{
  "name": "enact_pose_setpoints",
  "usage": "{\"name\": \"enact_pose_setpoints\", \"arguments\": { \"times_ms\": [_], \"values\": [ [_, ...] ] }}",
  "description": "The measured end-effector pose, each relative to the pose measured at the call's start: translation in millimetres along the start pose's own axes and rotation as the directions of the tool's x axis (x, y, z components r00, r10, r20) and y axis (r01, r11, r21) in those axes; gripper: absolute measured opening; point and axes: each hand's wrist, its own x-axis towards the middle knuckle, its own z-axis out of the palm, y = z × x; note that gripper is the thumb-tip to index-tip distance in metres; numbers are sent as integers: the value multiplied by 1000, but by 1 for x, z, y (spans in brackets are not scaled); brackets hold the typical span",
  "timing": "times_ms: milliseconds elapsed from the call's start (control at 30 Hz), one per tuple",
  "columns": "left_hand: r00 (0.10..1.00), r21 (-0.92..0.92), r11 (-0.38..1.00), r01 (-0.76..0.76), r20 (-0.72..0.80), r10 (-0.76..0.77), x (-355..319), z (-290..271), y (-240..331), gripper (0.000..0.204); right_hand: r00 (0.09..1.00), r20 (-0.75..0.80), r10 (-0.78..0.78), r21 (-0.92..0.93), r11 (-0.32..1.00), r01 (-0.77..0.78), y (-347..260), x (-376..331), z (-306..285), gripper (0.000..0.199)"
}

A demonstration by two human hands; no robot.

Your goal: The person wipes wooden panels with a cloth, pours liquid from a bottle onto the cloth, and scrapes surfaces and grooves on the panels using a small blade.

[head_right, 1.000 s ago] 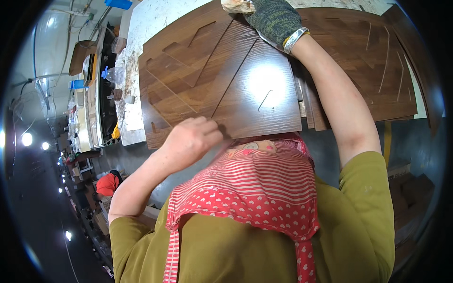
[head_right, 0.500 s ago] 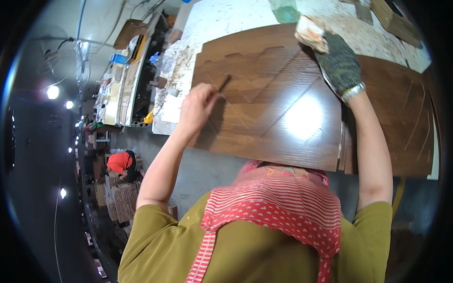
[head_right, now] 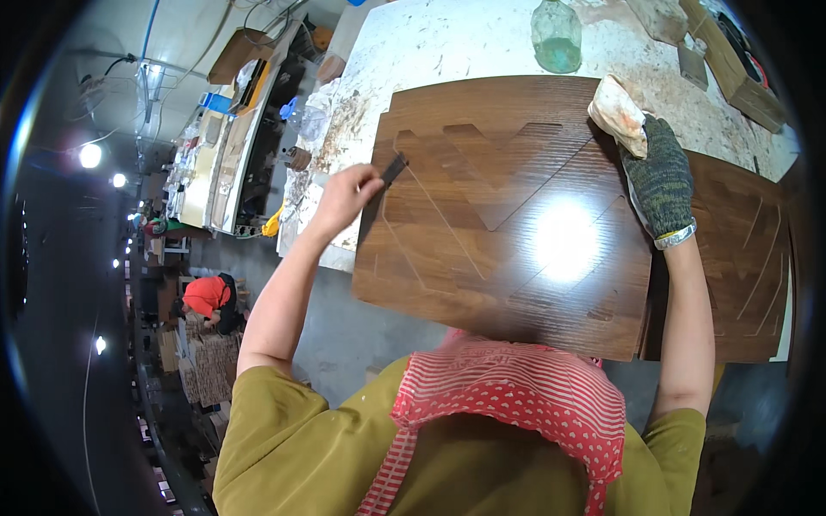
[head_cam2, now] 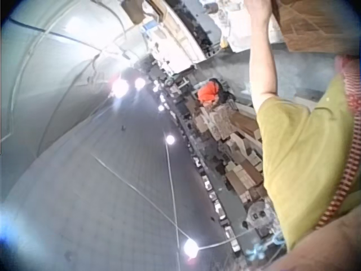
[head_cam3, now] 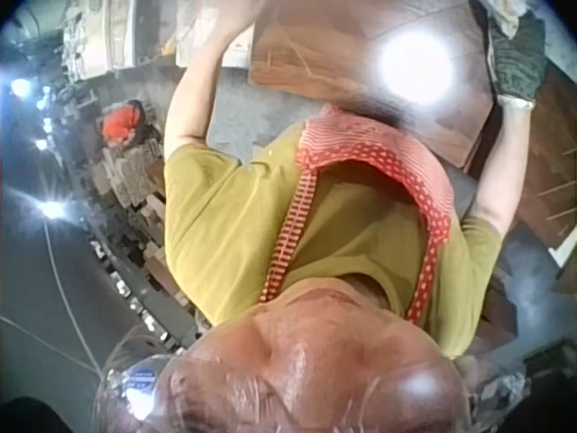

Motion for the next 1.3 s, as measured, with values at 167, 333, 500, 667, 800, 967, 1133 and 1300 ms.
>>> {"name": "enact_pose_setpoints", "arguments": {
  "times_ms": [167,333,500,667,800,967,1133,1300],
  "values": [
    [964,104,976,193,-206,-169,2,-5,-51,11,1000,1,10,-25,1000,-10,5,2,3,43],
    [998,-258,966,-7,59,23,6,2,33,12,998,-40,-43,-65,997,41,5,-3,1,43],
    [973,228,952,-205,-60,224,18,14,45,8,1000,-15,-10,-67,998,9,0,-2,-1,47],
    [860,-3,861,-508,47,508,21,29,118,9,996,-67,-58,-92,994,52,10,-2,9,43],
    [920,294,880,-374,1,391,45,27,93,6,998,-53,-34,-13,999,33,1,-1,1,42],
    [876,284,831,-478,85,475,30,40,121,10,951,49,306,513,809,-287,38,-14,-31,43],
    [838,75,840,-537,-66,541,53,31,141,9,818,-11,576,676,606,-418,51,-95,-76,43],
    [543,13,552,-833,-165,823,91,81,221,8,802,211,559,414,692,-591,13,-154,-83,60]
  ]
}}
